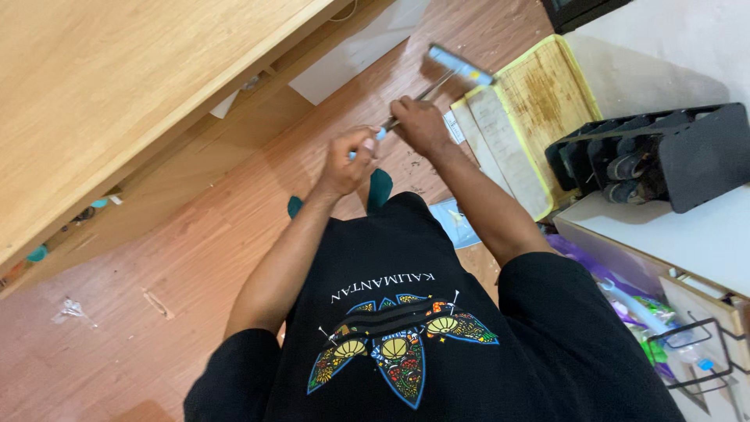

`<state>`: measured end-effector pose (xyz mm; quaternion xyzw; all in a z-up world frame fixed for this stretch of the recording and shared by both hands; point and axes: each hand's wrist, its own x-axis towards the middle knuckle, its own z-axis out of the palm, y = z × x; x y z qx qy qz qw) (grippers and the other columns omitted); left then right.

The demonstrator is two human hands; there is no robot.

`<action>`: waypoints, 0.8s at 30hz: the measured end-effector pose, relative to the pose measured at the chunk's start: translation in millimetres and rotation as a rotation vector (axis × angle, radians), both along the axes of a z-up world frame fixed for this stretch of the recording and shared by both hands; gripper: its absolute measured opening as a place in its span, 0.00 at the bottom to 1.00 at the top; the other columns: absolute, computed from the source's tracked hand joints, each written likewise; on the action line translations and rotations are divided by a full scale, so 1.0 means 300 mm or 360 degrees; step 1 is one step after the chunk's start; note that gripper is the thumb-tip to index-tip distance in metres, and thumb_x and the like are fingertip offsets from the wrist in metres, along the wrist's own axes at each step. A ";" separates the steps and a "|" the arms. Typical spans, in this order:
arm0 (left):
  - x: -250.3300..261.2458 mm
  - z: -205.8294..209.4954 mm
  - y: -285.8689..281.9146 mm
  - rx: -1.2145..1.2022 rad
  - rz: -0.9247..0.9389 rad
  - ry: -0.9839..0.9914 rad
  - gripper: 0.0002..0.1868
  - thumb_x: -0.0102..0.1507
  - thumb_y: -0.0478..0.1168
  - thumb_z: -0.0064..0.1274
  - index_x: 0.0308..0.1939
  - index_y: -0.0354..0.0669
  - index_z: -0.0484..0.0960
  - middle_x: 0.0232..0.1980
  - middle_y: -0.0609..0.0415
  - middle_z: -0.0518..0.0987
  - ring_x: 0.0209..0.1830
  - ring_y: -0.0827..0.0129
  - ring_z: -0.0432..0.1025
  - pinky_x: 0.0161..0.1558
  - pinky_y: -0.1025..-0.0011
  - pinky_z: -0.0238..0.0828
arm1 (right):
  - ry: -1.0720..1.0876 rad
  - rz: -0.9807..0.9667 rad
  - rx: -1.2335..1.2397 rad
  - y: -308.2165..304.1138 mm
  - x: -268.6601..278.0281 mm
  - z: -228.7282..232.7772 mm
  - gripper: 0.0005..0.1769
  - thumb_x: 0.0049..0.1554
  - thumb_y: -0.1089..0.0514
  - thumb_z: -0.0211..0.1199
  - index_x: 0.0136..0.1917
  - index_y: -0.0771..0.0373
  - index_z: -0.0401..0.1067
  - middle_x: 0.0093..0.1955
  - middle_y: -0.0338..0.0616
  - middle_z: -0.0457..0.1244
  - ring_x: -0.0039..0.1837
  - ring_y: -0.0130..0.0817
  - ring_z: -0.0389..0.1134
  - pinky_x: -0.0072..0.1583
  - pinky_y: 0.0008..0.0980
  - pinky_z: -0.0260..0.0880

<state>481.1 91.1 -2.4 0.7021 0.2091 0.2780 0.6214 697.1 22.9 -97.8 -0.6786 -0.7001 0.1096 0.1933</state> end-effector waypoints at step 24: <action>0.121 -0.227 -0.071 -0.0124 -0.0070 0.0103 0.08 0.64 0.33 0.46 0.37 0.33 0.80 0.34 0.50 0.79 0.34 0.71 0.72 0.39 0.70 0.70 | 0.0302 0.0268 -0.0501 -0.029 0.142 -0.279 0.13 0.58 0.58 0.64 0.55 0.57 0.66 0.53 0.50 0.64 0.53 0.55 0.68 0.49 0.51 0.70</action>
